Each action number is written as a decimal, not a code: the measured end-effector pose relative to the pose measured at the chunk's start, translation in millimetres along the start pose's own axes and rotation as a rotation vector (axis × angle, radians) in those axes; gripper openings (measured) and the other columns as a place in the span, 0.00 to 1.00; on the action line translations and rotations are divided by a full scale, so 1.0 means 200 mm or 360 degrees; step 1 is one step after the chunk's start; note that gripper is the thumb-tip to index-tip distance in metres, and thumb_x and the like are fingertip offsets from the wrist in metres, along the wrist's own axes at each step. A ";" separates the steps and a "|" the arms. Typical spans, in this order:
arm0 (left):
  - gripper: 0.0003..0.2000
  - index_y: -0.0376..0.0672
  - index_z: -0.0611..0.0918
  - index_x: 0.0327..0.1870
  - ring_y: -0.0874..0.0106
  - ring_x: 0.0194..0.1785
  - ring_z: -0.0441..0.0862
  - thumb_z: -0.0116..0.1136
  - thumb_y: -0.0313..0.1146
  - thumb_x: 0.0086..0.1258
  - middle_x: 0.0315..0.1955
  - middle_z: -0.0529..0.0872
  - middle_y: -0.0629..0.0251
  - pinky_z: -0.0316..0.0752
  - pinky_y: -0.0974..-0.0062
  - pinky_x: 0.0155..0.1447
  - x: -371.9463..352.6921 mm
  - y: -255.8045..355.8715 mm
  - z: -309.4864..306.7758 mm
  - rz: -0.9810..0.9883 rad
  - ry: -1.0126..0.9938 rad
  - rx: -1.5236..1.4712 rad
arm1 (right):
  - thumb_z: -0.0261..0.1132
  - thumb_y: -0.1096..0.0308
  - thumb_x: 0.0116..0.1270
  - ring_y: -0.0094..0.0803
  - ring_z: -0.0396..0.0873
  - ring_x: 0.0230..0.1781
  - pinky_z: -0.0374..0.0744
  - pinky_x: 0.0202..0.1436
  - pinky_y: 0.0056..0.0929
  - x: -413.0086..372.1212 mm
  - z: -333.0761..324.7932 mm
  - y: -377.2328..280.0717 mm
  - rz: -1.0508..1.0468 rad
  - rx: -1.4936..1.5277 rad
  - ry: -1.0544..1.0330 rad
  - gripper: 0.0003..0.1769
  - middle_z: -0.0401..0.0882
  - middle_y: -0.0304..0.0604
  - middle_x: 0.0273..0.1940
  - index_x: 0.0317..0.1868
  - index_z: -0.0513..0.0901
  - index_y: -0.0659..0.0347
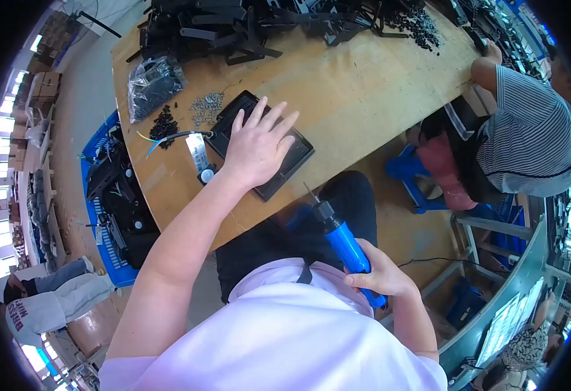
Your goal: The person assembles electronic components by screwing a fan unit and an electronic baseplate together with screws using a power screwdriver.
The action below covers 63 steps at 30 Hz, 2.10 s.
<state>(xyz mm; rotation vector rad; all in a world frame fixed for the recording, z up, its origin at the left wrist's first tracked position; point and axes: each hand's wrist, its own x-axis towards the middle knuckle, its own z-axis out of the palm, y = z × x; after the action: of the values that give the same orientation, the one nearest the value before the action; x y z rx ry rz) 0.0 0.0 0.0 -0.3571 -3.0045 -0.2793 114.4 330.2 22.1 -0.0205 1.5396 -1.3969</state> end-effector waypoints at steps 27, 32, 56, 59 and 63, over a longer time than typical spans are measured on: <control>0.27 0.42 0.73 0.73 0.52 0.76 0.65 0.55 0.43 0.76 0.72 0.73 0.57 0.56 0.42 0.78 0.01 0.01 0.03 -0.0453 0.0237 0.0233 | 0.80 0.39 0.54 0.45 0.78 0.60 0.75 0.65 0.40 0.17 -0.04 -0.08 0.0040 -0.0247 -0.0108 0.55 0.79 0.54 0.57 0.73 0.68 0.64; 0.27 0.42 0.73 0.74 0.52 0.76 0.65 0.54 0.44 0.77 0.73 0.73 0.57 0.56 0.42 0.78 0.01 0.01 0.03 -0.0459 0.0221 0.0240 | 0.80 0.40 0.55 0.44 0.78 0.60 0.75 0.65 0.40 0.18 -0.05 -0.07 0.0021 -0.0277 -0.0135 0.54 0.79 0.54 0.58 0.73 0.68 0.64; 0.27 0.39 0.74 0.72 0.51 0.72 0.67 0.57 0.41 0.75 0.69 0.75 0.58 0.59 0.48 0.76 0.01 0.01 0.02 -0.0407 0.0256 0.0198 | 0.81 0.40 0.54 0.43 0.77 0.60 0.74 0.65 0.39 0.19 -0.06 -0.12 0.0127 -0.0144 -0.0215 0.54 0.79 0.52 0.57 0.72 0.69 0.64; 0.26 0.38 0.74 0.71 0.50 0.72 0.67 0.57 0.39 0.75 0.69 0.75 0.58 0.59 0.50 0.75 0.01 0.02 0.01 -0.0401 0.0259 0.0192 | 0.81 0.46 0.55 0.40 0.80 0.54 0.77 0.60 0.36 0.20 -0.07 -0.14 0.0205 -0.0124 -0.0219 0.49 0.80 0.49 0.52 0.69 0.71 0.64; 0.26 0.37 0.75 0.71 0.50 0.71 0.67 0.57 0.38 0.74 0.68 0.75 0.57 0.60 0.50 0.73 0.01 0.01 0.01 -0.0402 0.0258 0.0159 | 0.81 0.57 0.58 0.32 0.82 0.38 0.80 0.46 0.33 0.22 -0.09 -0.15 0.0362 0.0183 -0.0340 0.41 0.81 0.45 0.43 0.66 0.70 0.63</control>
<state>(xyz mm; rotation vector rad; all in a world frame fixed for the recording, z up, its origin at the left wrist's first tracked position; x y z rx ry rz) -2.0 3.8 -1.7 0.0534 -2.8856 -0.1672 64.4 306.9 12.4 0.0718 1.2432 -1.2569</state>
